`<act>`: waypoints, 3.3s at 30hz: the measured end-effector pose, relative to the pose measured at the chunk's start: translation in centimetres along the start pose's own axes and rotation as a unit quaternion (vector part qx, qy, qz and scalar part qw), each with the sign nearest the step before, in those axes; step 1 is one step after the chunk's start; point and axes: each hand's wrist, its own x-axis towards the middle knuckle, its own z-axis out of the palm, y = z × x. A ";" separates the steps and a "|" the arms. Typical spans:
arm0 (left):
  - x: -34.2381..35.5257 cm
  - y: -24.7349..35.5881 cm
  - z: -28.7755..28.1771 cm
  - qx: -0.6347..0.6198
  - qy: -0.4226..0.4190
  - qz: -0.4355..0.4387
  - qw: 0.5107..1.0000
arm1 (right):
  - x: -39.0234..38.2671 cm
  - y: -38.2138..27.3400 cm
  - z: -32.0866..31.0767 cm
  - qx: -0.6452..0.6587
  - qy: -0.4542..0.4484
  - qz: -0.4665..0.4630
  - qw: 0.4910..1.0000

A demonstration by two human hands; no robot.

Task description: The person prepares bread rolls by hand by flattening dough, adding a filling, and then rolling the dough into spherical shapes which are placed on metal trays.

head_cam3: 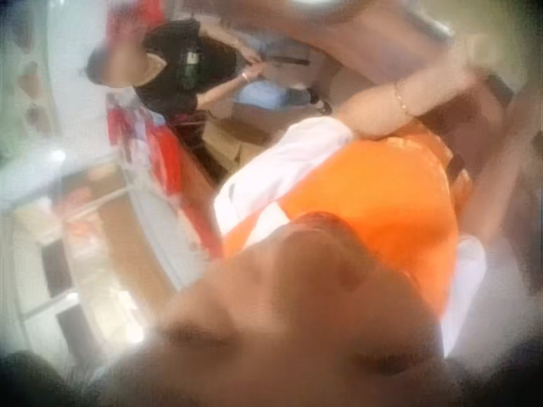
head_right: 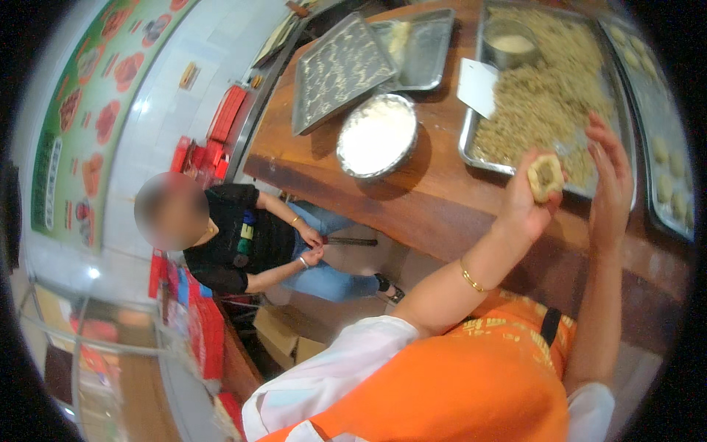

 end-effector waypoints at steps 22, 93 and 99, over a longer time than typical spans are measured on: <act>1.6 -3.2 3.0 0.039 -0.050 -0.026 0.998 | -0.9 -0.1 -0.8 -0.104 -0.106 0.051 0.988; -5.1 0.0 -0.1 0.178 -0.260 0.080 0.946 | -1.3 -5.9 6.3 -0.185 -0.235 -0.053 0.953; -6.1 0.3 1.1 0.224 -0.195 0.092 0.951 | -2.0 -5.4 6.9 -0.108 -0.158 0.007 0.981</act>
